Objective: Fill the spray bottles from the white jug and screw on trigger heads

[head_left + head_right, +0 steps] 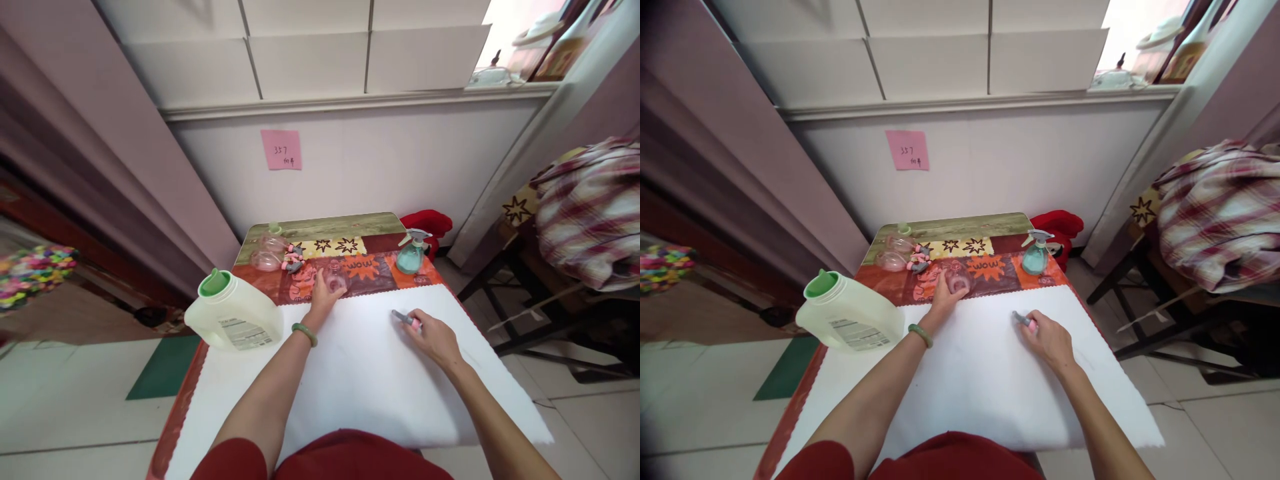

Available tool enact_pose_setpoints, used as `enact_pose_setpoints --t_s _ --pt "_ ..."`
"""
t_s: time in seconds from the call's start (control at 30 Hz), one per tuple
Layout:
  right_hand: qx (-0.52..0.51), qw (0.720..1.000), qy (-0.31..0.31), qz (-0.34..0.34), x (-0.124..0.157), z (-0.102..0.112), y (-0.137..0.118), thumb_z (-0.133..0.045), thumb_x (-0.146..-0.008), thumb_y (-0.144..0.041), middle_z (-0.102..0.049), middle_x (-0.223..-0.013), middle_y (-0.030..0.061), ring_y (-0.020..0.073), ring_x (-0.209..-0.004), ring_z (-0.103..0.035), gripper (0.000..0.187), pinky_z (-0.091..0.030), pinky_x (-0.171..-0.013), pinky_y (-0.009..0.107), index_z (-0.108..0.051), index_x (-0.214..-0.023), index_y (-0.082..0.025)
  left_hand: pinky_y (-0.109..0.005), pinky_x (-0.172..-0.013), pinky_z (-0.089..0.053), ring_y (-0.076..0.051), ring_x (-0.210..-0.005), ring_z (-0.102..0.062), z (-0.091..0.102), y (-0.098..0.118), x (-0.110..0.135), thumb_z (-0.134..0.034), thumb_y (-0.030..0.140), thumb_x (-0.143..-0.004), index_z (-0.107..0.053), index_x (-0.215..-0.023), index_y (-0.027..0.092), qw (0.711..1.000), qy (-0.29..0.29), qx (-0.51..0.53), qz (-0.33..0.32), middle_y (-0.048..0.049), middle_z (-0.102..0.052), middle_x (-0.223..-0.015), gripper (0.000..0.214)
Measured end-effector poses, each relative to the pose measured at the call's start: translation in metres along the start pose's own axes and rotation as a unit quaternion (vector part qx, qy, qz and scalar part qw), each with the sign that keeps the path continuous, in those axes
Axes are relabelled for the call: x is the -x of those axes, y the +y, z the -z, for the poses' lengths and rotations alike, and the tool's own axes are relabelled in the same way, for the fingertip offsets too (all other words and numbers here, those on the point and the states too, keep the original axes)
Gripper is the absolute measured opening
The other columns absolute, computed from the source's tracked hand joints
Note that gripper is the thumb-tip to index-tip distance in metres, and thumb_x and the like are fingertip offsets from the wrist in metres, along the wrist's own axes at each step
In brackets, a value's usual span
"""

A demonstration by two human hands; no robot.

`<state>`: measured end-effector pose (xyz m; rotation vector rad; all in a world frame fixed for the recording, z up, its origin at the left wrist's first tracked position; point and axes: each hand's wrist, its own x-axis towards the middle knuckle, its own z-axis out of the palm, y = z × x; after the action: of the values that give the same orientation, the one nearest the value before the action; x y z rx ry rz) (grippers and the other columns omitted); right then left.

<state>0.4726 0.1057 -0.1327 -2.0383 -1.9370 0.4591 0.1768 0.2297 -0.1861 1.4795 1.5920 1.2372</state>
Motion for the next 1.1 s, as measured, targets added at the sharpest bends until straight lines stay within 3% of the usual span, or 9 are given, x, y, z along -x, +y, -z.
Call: enact_pose_setpoints --t_s 0.13,0.23,0.4,0.53,0.67,0.83,1.1 --pt "-0.022 0.993 0.11 0.033 -0.008 0.0 0.0 -0.05 -0.092 -0.047 -0.072 -0.087 0.0026 0.023 -0.076 -0.068 0.029 -0.045 -0.062 0.032 -0.066 -0.106 -0.027 -0.052 -0.112 -0.035 -0.038 -0.136 -0.049 0.0 -0.004 0.002 -0.09 0.018 -0.051 -0.041 -0.142 0.021 1.0 0.0 -0.004 0.014 -0.0183 -0.054 -0.142 0.103" --pt "-0.027 0.978 0.177 0.107 -0.012 -0.016 0.005 -0.049 -0.096 -0.04 -0.073 -0.095 0.0075 0.0257 -0.091 -0.069 0.035 -0.052 -0.081 0.036 -0.066 -0.121 -0.024 -0.052 -0.106 -0.04 -0.037 -0.127 -0.056 0.0 -0.006 0.004 -0.089 0.019 -0.054 -0.044 -0.137 0.021 1.0 -0.002 -0.009 0.021 -0.0159 -0.06 -0.132 0.094" --pt "-0.018 0.967 0.134 0.218 -0.01 -0.054 0.027 -0.05 -0.095 -0.033 -0.07 -0.127 0.0121 0.0292 -0.116 -0.065 0.043 -0.052 -0.098 0.045 -0.06 -0.135 -0.022 -0.051 -0.107 -0.041 -0.037 -0.126 -0.057 0.002 -0.005 0.002 -0.088 0.021 -0.054 -0.047 -0.132 0.02 1.0 -0.001 -0.019 0.007 -0.0158 -0.061 -0.13 0.088" --pt "-0.019 0.966 0.128 0.223 -0.005 -0.062 0.037 -0.048 -0.097 -0.033 -0.068 -0.133 0.0127 0.0286 -0.121 -0.064 0.044 -0.048 -0.105 0.047 -0.055 -0.139 -0.021 -0.05 -0.109 -0.04 -0.036 -0.129 -0.056 0.006 0.002 0.001 -0.086 0.028 -0.06 -0.044 -0.137 0.019 0.999 0.013 -0.03 -0.013 -0.0176 -0.058 -0.136 0.088" --pt "0.006 0.968 0.157 0.197 -0.002 -0.056 0.033 -0.049 -0.099 -0.037 -0.069 -0.132 0.0135 0.0282 -0.122 -0.064 0.043 -0.035 -0.116 0.052 -0.055 -0.137 -0.019 -0.049 -0.107 -0.042 -0.036 -0.127 -0.057 0.009 0.006 0.011 -0.086 0.038 -0.063 -0.043 -0.138 0.019 0.998 0.03 -0.048 -0.023 -0.0173 -0.06 -0.134 0.089" --pt "0.028 0.963 0.211 0.165 -0.002 -0.054 0.024 -0.049 -0.1 -0.04 -0.069 -0.131 0.0155 0.0286 -0.122 -0.063 0.041 -0.027 -0.12 0.053 -0.058 -0.133 -0.018 -0.051 -0.106 -0.043 -0.034 -0.121 -0.06 0.006 -0.005 0.024 -0.086 0.028 -0.06 -0.049 -0.131 0.024 0.996 0.032 -0.078 -0.02 -0.0119 -0.066 -0.125 0.08" --pt "0.039 0.94 0.278 0.193 -0.001 -0.052 0.018 -0.054 -0.099 -0.036 -0.07 -0.128 0.014 0.0291 -0.12 -0.064 0.036 -0.026 -0.119 0.055 -0.061 -0.129 -0.019 -0.055 -0.11 -0.038 -0.039 -0.132 -0.053 -0.002 -0.018 0.021 -0.085 0.025 -0.066 -0.04 -0.144 0.015 0.991 0.047 -0.12 -0.032 -0.024 -0.057 -0.139 0.091"
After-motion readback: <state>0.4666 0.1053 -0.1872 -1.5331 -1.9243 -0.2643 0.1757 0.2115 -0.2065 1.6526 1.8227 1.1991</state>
